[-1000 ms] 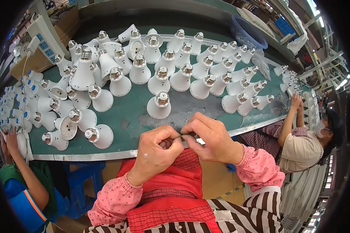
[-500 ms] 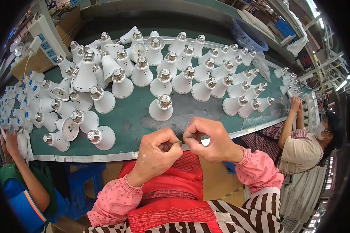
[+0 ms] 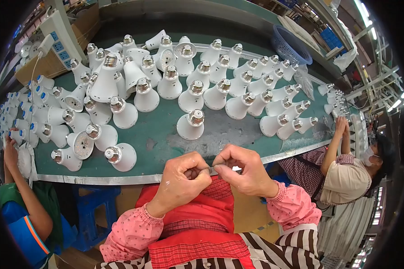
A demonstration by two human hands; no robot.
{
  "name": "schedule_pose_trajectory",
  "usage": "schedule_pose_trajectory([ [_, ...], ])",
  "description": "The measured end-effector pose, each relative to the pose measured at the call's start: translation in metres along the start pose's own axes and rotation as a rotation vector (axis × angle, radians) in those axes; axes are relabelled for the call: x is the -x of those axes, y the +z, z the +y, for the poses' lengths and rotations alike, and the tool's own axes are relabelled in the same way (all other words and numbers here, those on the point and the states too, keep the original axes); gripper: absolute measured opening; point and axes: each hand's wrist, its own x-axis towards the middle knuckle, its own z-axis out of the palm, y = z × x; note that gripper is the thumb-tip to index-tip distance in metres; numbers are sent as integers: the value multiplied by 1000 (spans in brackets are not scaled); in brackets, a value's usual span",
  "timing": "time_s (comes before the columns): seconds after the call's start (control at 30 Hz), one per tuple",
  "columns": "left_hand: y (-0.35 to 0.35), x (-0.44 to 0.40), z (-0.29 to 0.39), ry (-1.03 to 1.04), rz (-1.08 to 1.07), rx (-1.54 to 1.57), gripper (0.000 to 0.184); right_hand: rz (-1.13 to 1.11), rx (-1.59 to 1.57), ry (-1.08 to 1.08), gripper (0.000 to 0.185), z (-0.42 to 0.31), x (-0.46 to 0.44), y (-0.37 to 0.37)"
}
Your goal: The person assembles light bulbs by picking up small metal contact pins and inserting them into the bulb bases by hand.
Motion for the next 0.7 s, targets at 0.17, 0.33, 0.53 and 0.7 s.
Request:
schedule_pose_trajectory([
  [0.17,2,1,0,75,20,-54,8,7,155,-162,14,6,-2,5],
  [0.33,8,0,-5,100,101,-191,9,113,800,-580,20,4,-11,15],
  [0.53,-3,2,-1,-137,47,227,11,131,324,-282,24,-11,-4,8],
  [0.7,-13,3,-7,-273,-126,472,8,118,-115,-78,15,-2,0,12],
])
